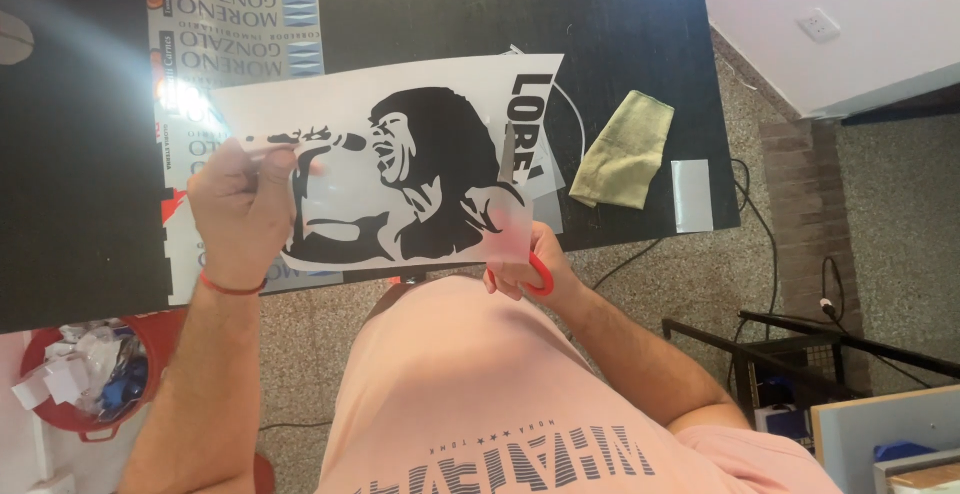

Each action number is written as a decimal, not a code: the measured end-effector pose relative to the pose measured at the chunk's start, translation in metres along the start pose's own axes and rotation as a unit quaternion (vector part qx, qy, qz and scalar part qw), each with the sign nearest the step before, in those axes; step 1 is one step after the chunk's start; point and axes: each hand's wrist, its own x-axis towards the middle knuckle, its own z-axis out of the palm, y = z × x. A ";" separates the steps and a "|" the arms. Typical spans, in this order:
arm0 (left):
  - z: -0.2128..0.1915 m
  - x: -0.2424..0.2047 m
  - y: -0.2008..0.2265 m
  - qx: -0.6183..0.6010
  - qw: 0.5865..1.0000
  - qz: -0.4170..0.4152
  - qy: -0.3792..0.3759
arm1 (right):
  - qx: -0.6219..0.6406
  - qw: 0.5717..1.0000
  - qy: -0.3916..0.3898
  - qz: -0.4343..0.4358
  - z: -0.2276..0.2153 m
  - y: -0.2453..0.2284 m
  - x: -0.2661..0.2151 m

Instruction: The person organizes tools on a workbench, placing a scraper and utility knife into a bag and hanging a squeegee on a wall rack. They then use red scissors to cut a large vinyl sticker sheet, separating a graphic of a person from the rest of the material.

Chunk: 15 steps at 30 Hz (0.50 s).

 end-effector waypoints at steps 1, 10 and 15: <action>0.005 0.000 0.011 0.000 1.000 0.000 0.000 | 0.000 1.000 0.000 0.000 0.011 -0.010 0.003; 0.034 -0.003 0.050 -0.071 0.996 0.002 0.046 | -0.075 0.994 0.077 -0.014 0.033 -0.025 0.007; 0.040 -0.011 0.054 -0.085 0.994 -0.010 0.072 | -0.129 0.984 0.119 -0.017 0.048 -0.041 0.009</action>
